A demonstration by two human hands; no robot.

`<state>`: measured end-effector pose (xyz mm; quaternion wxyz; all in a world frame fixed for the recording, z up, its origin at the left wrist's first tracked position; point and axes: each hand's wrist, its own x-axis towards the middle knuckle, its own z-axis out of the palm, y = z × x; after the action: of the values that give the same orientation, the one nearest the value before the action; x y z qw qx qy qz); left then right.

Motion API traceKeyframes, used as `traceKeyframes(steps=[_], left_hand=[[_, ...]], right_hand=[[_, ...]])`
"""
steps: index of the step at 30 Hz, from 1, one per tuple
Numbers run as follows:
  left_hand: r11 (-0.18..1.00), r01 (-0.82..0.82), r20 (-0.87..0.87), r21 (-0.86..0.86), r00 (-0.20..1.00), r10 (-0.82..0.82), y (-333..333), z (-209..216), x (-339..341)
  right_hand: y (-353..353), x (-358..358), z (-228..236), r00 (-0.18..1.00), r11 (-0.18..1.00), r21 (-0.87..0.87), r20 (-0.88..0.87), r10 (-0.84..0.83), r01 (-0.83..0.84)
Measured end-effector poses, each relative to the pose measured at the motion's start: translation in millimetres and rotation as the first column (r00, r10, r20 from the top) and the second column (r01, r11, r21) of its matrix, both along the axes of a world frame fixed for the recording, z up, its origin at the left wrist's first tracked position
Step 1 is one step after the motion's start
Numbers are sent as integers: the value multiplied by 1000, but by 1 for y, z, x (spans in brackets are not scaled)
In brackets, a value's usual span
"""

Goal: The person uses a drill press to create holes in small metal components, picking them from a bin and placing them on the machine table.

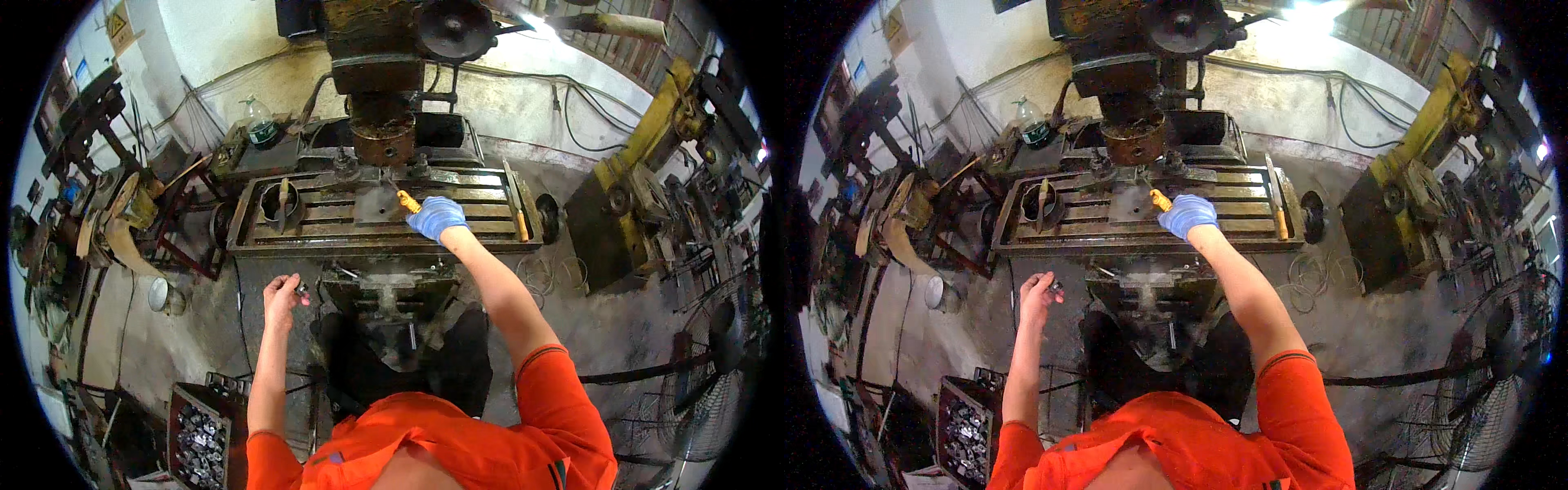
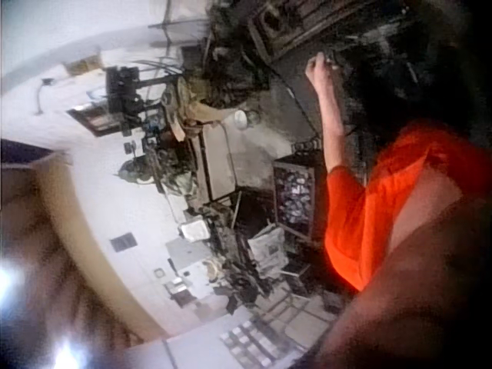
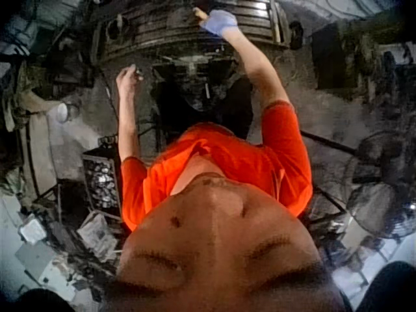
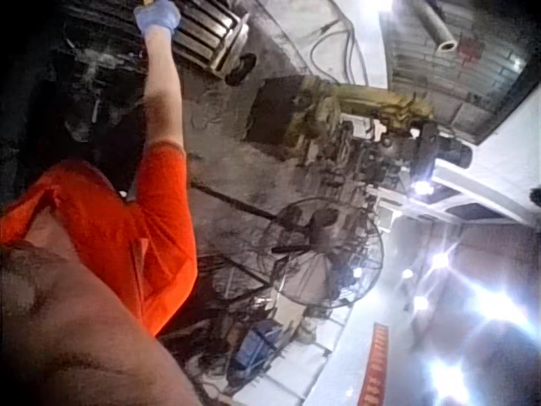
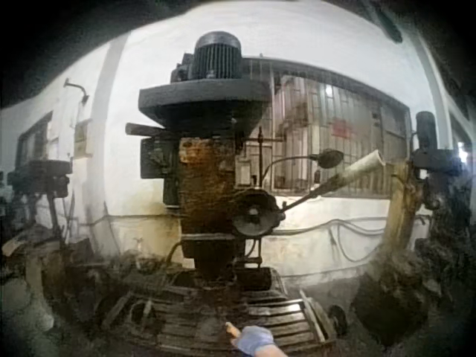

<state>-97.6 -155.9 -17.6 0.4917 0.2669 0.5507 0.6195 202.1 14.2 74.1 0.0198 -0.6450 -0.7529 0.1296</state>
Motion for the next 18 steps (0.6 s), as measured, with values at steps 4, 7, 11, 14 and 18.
traceKeyframes(steps=[4, 7, 11, 14, 18], left_hand=[[997, 79, -61, -5, 995, -79, 22, 17, 29], [991, 126, -35, -43, 991, -128, 31, 17, 46], [970, 241, -24, -35, 970, -242, 56, -1, 70], [959, 274, -117, -80, 952, -282, 89, -21, 84], [963, 267, -123, -45, 955, -271, 105, -24, 101]], right_hand=[[-19, 28, -8, 999, 1000, -23, -38, 18, -19], [-63, 40, 3, 959, 944, -183, -134, 251, -273], [-103, 51, -34, 813, 848, -102, -364, 455, -521], [-125, 52, -18, 915, 916, -138, -208, 345, -377], [-143, 65, -16, 935, 944, -158, -258, 242, -288]])
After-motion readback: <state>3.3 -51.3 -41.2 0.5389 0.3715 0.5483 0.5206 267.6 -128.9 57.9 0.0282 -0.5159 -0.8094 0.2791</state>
